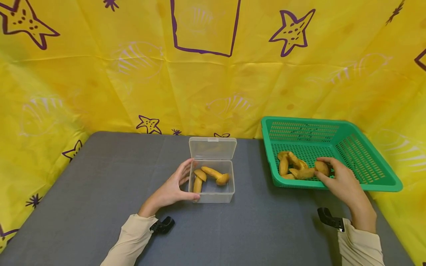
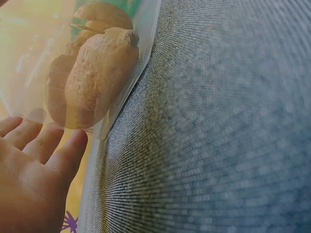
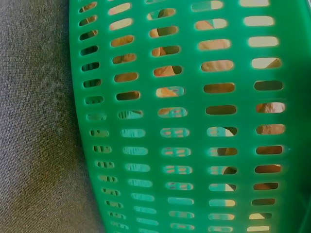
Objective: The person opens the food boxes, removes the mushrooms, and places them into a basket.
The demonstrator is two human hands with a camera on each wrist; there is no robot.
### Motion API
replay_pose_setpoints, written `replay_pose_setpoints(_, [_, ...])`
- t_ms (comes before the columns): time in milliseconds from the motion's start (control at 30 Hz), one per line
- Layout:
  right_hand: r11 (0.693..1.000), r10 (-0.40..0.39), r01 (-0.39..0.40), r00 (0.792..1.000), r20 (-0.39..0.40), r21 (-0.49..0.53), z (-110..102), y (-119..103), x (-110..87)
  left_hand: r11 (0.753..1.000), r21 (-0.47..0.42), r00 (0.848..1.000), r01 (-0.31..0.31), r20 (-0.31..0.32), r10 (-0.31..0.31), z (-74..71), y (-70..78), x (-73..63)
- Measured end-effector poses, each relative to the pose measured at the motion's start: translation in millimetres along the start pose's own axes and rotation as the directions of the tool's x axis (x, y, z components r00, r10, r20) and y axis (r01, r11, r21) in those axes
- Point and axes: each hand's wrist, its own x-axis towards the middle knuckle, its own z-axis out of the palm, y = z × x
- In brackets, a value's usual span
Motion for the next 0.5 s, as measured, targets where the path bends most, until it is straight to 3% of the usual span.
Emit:
replay_pose_setpoints(367, [0.999, -0.024, 0.023, 0.999, 0.039, 0.031, -0.1, 1.9, -2.4, 1.0, 0.005, 1.0, -0.001, 0.0, 0.001, -0.6, -1.4, 0.5])
replay_pose_setpoints(500, [0.998, -0.04, 0.038, 0.999, 0.021, 0.055, 0.5, 1.5, -3.5, 1.0, 0.003, 1.0, 0.003, 0.005, -0.003, -1.0, -0.4, 0.5])
